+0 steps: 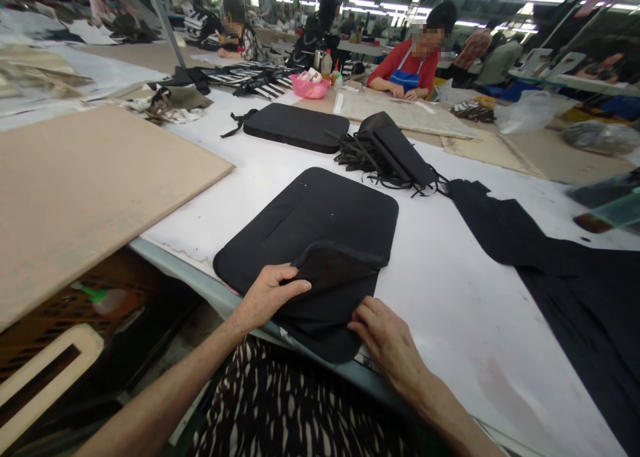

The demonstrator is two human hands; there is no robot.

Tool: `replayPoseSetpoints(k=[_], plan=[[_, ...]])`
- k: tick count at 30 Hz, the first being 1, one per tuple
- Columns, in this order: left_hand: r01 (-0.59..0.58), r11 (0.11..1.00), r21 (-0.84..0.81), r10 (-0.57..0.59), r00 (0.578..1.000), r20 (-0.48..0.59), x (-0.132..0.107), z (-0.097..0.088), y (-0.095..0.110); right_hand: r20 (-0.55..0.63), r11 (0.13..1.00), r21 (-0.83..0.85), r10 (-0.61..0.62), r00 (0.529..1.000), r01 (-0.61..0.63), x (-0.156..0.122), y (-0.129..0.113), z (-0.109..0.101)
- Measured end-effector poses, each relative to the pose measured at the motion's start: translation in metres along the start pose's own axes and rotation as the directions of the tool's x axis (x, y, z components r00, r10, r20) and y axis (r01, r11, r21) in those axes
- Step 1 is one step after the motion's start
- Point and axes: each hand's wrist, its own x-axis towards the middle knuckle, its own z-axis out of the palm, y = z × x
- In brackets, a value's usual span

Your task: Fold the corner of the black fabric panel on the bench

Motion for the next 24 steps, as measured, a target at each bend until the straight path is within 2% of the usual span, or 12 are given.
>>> replayPoseSetpoints(k=[4,8,13,17,20,24], plan=[[-0.025,0.999,0.038,0.024,1.0,0.011,0.0,0.0,0.001,0.026,0.997,-0.07,0.01,1.0,-0.009,0.002,-0.001,0.0],[-0.079,0.993,0.083,0.078,0.997,0.015,0.0,0.001,0.004,0.039,0.999,-0.012,0.036,0.999,-0.035,0.006,-0.005,-0.009],[-0.133,0.986,0.097,0.128,0.99,0.052,-0.001,0.001,0.009,-0.074,0.999,-0.043,0.008,0.997,-0.012,0.02,-0.014,-0.02],[-0.177,0.977,0.122,0.168,0.982,0.082,-0.001,0.001,0.011,-0.173,0.993,-0.114,-0.05,0.984,0.031,0.036,-0.014,-0.021],[-0.206,0.968,0.141,0.193,0.976,0.099,-0.002,0.0,0.01,-0.188,0.993,-0.117,-0.056,0.981,0.034,0.044,-0.013,-0.019],[-0.23,0.96,0.162,0.209,0.968,0.136,-0.004,-0.001,0.011,-0.182,0.996,-0.089,0.002,0.983,-0.018,0.049,-0.012,-0.016]])
